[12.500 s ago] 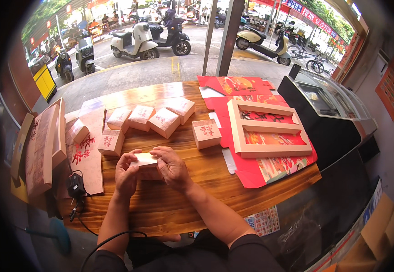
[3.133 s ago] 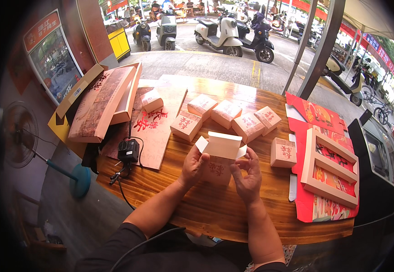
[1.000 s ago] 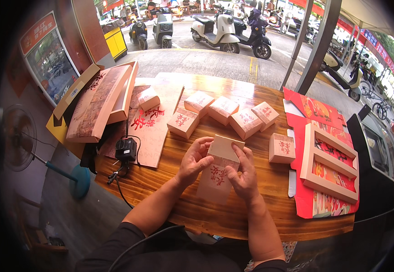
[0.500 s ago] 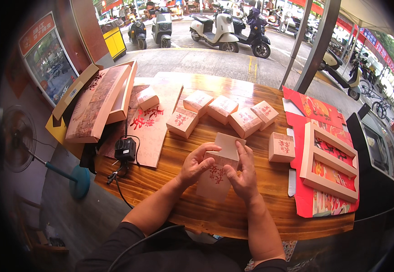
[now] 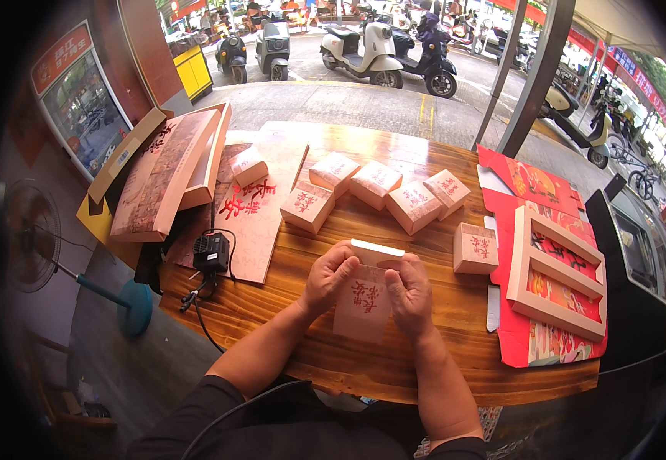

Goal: The person folds cardboard pieces into small square boxes by hand on a wooden table.

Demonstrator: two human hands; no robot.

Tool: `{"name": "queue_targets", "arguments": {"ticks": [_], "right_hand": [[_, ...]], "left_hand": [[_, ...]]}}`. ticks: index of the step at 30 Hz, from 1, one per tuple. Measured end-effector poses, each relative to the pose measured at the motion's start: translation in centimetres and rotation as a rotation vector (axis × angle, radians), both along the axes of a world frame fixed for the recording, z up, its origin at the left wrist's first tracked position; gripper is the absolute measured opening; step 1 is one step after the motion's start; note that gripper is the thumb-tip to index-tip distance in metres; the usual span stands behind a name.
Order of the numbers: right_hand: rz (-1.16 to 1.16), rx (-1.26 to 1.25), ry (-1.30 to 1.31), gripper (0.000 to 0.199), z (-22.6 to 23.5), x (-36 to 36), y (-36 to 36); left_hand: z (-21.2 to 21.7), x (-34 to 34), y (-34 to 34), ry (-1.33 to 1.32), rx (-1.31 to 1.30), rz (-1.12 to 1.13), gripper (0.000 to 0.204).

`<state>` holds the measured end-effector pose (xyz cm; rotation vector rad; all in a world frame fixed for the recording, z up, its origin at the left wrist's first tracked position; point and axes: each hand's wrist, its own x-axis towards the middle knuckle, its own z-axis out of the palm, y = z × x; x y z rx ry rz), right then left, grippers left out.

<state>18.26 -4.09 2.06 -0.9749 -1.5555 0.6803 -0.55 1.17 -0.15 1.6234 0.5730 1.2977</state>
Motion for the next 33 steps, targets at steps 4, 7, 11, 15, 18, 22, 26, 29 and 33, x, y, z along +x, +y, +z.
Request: {"name": "queue_targets", "arguments": {"ticks": [4, 7, 11, 15, 18, 22, 26, 29, 33], "right_hand": [[-0.023, 0.001, 0.050, 0.030, -0.3, -0.1, 0.1], [-0.006, -0.088, 0.244, 0.029, -1.2, -0.5, -0.2], [-0.025, -0.100, 0.273, 0.029, -1.5, -0.6, -0.3], [-0.032, -0.024, 0.241, 0.030, -1.7, -0.4, 0.0], [-0.054, 0.045, 0.188, 0.033, -0.8, -0.4, 0.0], [-0.112, 0.121, 0.069, 0.036, -0.7, -0.2, 0.1], [-0.132, 0.142, 0.086, 0.037, -1.3, -0.2, 0.3], [-0.085, 0.041, 0.246, 0.038, -1.5, -0.7, -0.1], [-0.057, -0.001, 0.400, 0.039, -1.1, -1.3, -0.4]], "left_hand": [[0.3, 1.0, -0.7, -0.187, -0.196, -0.017, 0.018], [0.2, 0.7, -1.0, -0.278, -0.305, -0.115, 0.020], [-0.5, 0.5, -0.7, -0.260, -0.291, -0.117, 0.023], [0.0, 0.9, -0.9, -0.229, -0.273, -0.048, 0.021], [-0.2, 1.0, -0.8, -0.221, -0.257, -0.013, 0.024], [-0.1, 0.8, -0.9, -0.232, -0.266, -0.028, 0.028], [-0.4, 0.9, -0.8, -0.224, -0.230, -0.013, 0.029], [-0.5, 0.9, -0.7, -0.206, -0.228, -0.007, 0.030], [-0.1, 1.0, -0.9, -0.216, -0.258, -0.017, 0.030]]}}
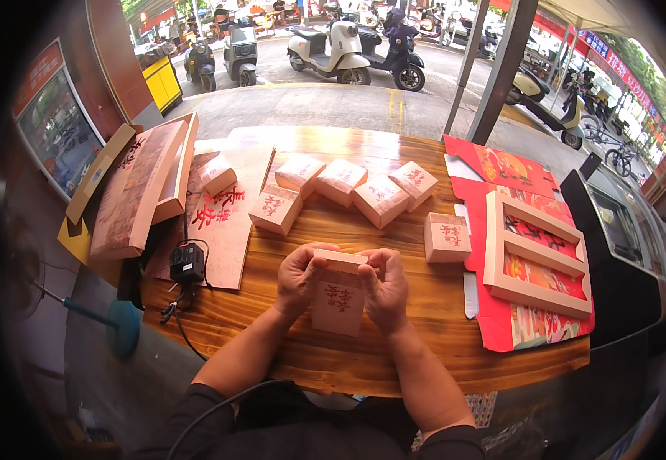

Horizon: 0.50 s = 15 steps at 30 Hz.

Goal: The person folds cardboard pieces into small square boxes by hand on a wooden table.

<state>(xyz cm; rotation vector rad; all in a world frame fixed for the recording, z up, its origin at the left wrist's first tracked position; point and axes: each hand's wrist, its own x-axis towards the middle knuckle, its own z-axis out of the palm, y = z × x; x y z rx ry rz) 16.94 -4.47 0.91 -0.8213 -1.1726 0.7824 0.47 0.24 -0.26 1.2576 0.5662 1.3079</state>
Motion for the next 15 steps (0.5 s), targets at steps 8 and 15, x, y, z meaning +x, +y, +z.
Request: {"name": "queue_targets", "arguments": {"ticks": [8, 15], "right_hand": [[0.024, -0.083, -0.036, 0.033, -0.30, 0.33, 0.06], [0.005, -0.047, -0.079, 0.017, -0.70, 0.34, 0.37]], "left_hand": [[-0.20, 0.07, 0.06, -0.030, 0.019, -0.005, 0.027], [0.23, 0.47, -0.32, -0.069, 0.033, 0.033, 0.034]]}}
